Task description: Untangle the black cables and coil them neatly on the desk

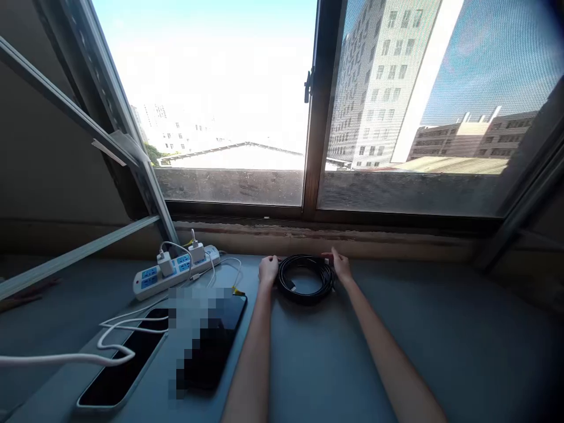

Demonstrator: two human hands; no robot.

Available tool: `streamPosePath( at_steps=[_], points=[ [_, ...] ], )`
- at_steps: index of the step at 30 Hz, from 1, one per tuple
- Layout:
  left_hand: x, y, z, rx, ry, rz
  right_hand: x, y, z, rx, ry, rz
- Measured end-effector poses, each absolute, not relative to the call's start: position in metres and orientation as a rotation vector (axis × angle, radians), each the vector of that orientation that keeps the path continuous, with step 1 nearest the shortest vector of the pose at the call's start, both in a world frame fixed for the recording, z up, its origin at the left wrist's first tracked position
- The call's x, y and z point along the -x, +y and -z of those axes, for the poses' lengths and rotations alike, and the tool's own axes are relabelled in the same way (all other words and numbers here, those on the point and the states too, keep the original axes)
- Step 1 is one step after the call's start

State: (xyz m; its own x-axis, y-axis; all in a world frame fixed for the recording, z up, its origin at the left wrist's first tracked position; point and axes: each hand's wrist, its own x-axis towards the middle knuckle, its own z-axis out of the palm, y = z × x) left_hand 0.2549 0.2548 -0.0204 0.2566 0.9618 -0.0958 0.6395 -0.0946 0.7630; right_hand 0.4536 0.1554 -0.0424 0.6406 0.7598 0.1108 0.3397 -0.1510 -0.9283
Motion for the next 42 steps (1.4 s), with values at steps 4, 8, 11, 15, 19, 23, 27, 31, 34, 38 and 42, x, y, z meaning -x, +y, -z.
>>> streamPosePath(
  at_steps=[4, 8, 11, 15, 19, 23, 27, 31, 34, 38, 42],
  points=[
    [-0.252, 0.259, 0.028, -1.732, 1.463, -0.619, -0.457, 0.159, 0.066, 1.702, -0.817, -0.441],
    [-0.251, 0.264, 0.033, -1.672, 1.427, -0.668, -0.461, 0.162, 0.079, 1.661, -0.842, -0.447],
    [-0.251, 0.266, 0.036, -1.633, 1.413, -0.707, -0.464, 0.164, 0.084, 1.643, -0.857, -0.460],
    [-0.252, 0.267, 0.039, -1.580, 1.413, -0.755, -0.468, 0.165, 0.088, 1.632, -0.852, -0.464],
    [-0.252, 0.270, 0.043, -1.519, 1.400, -0.794, -0.469, 0.165, 0.087, 1.628, -0.828, -0.466],
    [-0.253, 0.273, 0.047, -1.456, 1.367, -0.826, -0.467, 0.163, 0.083, 1.631, -0.777, -0.467],
    [-0.254, 0.274, 0.046, -1.379, 1.331, -0.844, -0.465, 0.162, 0.080, 1.632, -0.728, -0.457],
    [-0.254, 0.273, 0.043, -1.307, 1.316, -0.858, -0.464, 0.162, 0.079, 1.627, -0.719, -0.461],
    [-0.254, 0.273, 0.044, -1.283, 1.313, -0.876, -0.464, 0.162, 0.079, 1.621, -0.726, -0.468],
    [-0.254, 0.274, 0.047, -1.294, 1.324, -0.889, -0.465, 0.163, 0.080, 1.615, -0.730, -0.474],
    [-0.253, 0.275, 0.048, -1.331, 1.343, -0.889, -0.464, 0.163, 0.079, 1.612, -0.729, -0.477]
  ],
)
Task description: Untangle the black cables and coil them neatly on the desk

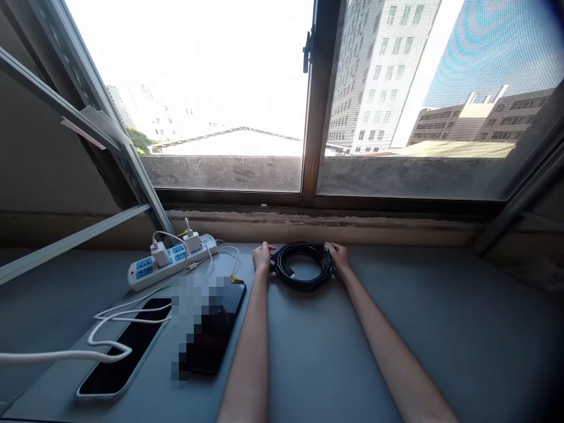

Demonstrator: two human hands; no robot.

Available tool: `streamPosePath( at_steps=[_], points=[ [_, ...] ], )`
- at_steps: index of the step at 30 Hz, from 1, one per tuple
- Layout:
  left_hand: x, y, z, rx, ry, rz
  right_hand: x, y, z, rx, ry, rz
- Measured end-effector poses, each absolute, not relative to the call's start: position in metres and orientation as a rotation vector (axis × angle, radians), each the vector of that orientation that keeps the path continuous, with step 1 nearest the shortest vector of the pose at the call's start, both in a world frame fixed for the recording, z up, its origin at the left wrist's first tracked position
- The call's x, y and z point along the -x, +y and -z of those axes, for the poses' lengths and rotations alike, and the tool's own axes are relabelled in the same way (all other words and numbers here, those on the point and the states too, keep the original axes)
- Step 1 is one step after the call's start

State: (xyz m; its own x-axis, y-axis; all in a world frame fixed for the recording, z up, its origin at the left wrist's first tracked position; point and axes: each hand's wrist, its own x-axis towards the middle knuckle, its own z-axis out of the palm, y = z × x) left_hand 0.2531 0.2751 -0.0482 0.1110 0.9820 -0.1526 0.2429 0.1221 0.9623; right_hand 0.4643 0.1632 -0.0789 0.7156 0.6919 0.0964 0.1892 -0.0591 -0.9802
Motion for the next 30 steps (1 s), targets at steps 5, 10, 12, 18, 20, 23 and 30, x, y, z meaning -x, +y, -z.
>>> streamPosePath(
  at_steps=[5, 10, 12, 18, 20, 23, 30],
  points=[
    [-0.252, 0.273, 0.047, -1.398, 1.366, -0.865, -0.461, 0.161, 0.075, 1.622, -0.724, -0.486],
    [-0.251, 0.268, 0.042, -1.494, 1.386, -0.785, -0.458, 0.158, 0.069, 1.678, -0.715, -0.539],
    [-0.250, 0.266, 0.037, -1.546, 1.387, -0.728, -0.457, 0.156, 0.062, 1.705, -0.732, -0.589],
    [-0.248, 0.265, 0.016, -1.799, 1.320, -0.543, -0.455, 0.143, 0.023, 1.798, -0.972, -0.752],
    [-0.249, 0.263, 0.007, -1.897, 1.283, -0.464, -0.453, 0.139, 0.010, 1.856, -1.089, -0.770],
    [-0.252, 0.257, -0.004, -2.037, 1.244, -0.385, -0.448, 0.136, -0.002, 1.991, -1.216, -0.712],
    [-0.262, 0.238, -0.015, -2.221, 1.276, -0.379, -0.437, 0.136, -0.015, 2.218, -1.300, -0.424]
  ],
)
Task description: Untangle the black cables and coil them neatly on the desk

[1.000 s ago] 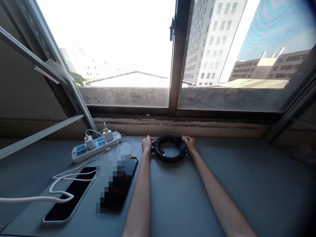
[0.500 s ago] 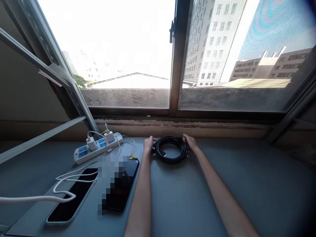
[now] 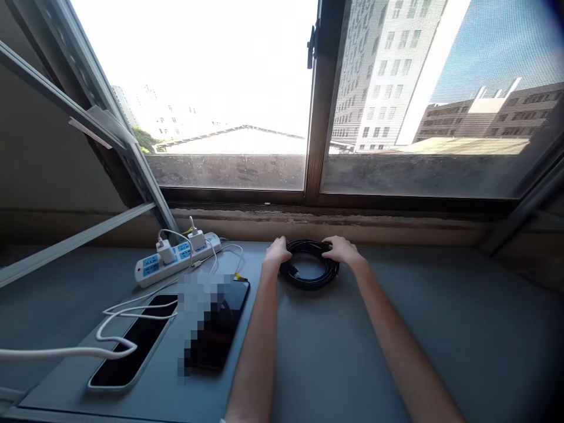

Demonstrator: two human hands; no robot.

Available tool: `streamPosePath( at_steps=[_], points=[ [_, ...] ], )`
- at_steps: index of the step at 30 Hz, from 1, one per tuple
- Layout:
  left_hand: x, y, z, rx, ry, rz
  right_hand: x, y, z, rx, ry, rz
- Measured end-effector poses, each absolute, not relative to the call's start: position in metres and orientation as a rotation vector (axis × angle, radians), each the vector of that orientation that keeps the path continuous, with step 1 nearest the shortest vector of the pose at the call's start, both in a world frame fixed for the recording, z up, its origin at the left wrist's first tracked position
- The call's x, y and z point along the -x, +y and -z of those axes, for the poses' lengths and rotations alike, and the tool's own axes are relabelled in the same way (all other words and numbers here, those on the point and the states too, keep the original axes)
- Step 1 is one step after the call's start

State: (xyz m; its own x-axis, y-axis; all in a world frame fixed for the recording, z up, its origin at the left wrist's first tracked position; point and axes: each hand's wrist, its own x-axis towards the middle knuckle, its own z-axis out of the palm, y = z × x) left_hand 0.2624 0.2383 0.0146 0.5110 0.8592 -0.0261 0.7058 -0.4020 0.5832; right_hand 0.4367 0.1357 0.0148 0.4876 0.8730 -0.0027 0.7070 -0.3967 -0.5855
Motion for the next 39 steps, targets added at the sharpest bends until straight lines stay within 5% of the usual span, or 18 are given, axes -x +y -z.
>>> streamPosePath(
  at_steps=[11, 21, 32, 39],
  points=[
    [-0.277, 0.220, -0.033, -2.351, 1.122, -0.649, -0.436, 0.113, -0.053, 1.991, -1.368, -0.426],
    [-0.291, 0.221, -0.005, -2.287, 1.043, -0.797, -0.439, 0.129, -0.023, 1.961, -1.164, -0.430],
    [-0.255, 0.228, -0.051, -2.145, 0.627, -0.687, -0.426, 0.104, -0.070, 1.467, -1.341, -0.928],
    [-0.230, 0.224, -0.077, -2.128, 0.649, -0.855, -0.438, 0.109, -0.036, 1.249, -1.304, -1.123]
  ],
)
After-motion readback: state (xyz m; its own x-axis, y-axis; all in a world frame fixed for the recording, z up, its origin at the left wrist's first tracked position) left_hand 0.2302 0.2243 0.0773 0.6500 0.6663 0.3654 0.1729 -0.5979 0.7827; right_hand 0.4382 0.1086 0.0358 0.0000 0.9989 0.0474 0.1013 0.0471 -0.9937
